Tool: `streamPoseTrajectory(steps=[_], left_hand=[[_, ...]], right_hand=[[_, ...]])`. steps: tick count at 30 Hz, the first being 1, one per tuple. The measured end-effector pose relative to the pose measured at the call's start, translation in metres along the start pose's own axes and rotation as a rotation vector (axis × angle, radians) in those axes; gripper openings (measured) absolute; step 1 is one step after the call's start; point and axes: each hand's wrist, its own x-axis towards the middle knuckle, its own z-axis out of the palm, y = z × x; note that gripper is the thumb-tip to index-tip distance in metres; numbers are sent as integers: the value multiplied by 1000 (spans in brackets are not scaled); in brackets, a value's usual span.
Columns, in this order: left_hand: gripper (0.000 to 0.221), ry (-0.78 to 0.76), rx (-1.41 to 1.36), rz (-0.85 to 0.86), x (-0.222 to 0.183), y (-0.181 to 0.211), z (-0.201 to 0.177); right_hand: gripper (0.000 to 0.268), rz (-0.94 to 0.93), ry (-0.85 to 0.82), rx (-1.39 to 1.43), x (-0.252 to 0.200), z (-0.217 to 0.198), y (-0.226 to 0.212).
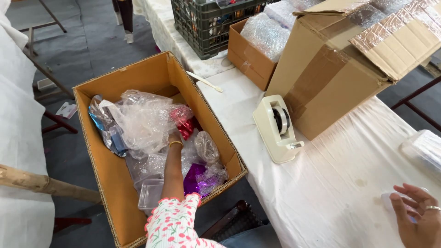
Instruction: The person wraps a small plastic container with bubble wrap on a table. They fold the wrap around the item, secure it with tape from a dispenser, and place the wrapped package on a stack of similar items.
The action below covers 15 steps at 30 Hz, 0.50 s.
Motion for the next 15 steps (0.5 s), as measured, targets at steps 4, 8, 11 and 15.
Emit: streamPoseTrajectory(steps=[4,8,11,15], left_hand=[[33,-1,191,322,6,-21,10],[33,-80,159,381,2,-5,-101],[35,162,-39,867,-32,7,-190],[30,-197,-526,958,-139,44,-334]], right_hand=[[32,-2,-49,-72,4,2,-16],[34,-50,-135,-276,11,6,-32],[41,-86,-247,-396,9,10,-45],[48,-151,-316,-321,-3,11,-70]])
